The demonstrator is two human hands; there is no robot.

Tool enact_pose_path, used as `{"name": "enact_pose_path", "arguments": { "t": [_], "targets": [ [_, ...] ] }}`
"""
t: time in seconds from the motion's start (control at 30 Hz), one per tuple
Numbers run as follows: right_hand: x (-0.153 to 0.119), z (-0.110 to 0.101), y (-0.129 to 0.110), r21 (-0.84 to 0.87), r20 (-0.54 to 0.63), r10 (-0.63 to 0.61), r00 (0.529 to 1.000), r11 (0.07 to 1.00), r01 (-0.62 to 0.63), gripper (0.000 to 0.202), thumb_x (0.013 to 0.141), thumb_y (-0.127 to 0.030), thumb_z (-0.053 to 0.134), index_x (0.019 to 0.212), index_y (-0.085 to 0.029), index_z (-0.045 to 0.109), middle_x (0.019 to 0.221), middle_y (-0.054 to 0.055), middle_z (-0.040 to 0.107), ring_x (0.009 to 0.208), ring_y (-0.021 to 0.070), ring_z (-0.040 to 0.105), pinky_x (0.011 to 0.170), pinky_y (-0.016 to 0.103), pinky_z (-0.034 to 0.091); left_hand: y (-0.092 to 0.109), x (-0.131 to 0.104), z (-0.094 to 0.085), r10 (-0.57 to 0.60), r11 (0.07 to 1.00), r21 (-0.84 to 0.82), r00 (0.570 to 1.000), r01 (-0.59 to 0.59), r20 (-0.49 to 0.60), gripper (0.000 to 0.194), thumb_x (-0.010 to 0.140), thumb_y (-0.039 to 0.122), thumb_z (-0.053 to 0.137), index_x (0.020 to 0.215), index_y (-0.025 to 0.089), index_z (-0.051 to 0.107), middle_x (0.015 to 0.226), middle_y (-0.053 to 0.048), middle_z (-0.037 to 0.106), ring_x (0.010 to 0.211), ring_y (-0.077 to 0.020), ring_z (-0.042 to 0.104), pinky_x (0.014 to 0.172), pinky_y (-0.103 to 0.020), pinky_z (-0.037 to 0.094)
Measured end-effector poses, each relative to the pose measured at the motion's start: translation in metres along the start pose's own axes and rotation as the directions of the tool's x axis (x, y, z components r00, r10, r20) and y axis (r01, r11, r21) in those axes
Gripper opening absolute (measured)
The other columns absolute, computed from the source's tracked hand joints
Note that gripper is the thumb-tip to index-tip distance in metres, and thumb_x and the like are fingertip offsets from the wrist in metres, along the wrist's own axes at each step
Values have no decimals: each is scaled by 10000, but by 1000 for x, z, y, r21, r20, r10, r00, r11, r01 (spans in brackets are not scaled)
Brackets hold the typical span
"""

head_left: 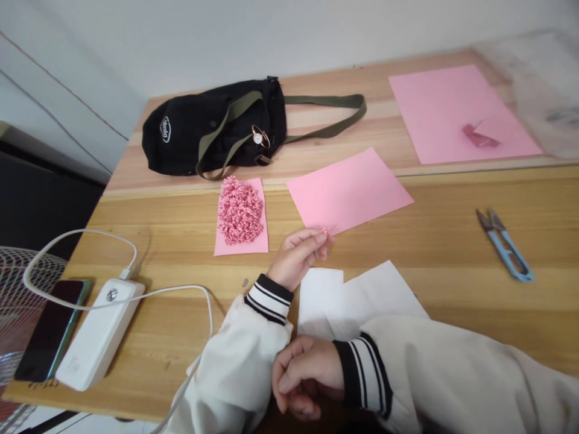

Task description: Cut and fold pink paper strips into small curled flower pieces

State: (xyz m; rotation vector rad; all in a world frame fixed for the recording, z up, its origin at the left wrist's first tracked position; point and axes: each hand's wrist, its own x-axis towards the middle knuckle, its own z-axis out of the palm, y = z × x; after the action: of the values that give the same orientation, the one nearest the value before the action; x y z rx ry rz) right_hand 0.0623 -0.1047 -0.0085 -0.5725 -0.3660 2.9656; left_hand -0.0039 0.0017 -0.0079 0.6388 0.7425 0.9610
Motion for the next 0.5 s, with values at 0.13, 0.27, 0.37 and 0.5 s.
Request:
{"name": "enact_pose_path", "arguments": {
  "t": [0.13, 0.27, 0.37, 0.5],
  "targets": [
    [-1, 0, -1, -1, 3, 2, 1000, 1000, -2, 105, 542, -198, 614, 556, -95, 604, 341, -25, 483, 279, 78, 402, 268, 164, 299, -1, 0, -1, 8, 1000, -5, 1000, -8, 3, 231, 636, 321, 765, 627, 132, 632, 531, 17, 544, 521, -69, 477, 527, -218, 341],
    [-1, -1, -1, 2, -3, 7, 1000, 1000, -7, 116, 537, -208, 626, 558, -94, 610, 343, -24, 488, 279, 77, 407, 271, 158, 311, -1, 0, -1, 16, 1000, -2, 1000, -16, 0, 233, 612, 313, 782, 666, 142, 633, 523, 31, 546, 510, -67, 477, 531, -220, 329],
    [0, 0, -1, 3, -6, 21, 1000, 1000, -21, 124, 517, -210, 631, 546, -92, 605, 335, -15, 486, 274, 81, 407, 267, 162, 312, -2, 0, -1, 18, 1000, 5, 1000, -18, 0, 253, 602, 316, 787, 666, 143, 613, 520, 39, 545, 504, -66, 475, 532, -221, 327],
    [0, 1, 0, 4, -19, 30, 999, 1000, -30, 135, 502, -216, 636, 542, -91, 605, 326, -9, 481, 269, 84, 403, 260, 162, 311, -3, 1, -1, 24, 1000, -5, 1000, -23, 16, 265, 602, 308, 790, 657, 142, 590, 519, 41, 544, 505, -65, 482, 535, -215, 331]
  ]
}}
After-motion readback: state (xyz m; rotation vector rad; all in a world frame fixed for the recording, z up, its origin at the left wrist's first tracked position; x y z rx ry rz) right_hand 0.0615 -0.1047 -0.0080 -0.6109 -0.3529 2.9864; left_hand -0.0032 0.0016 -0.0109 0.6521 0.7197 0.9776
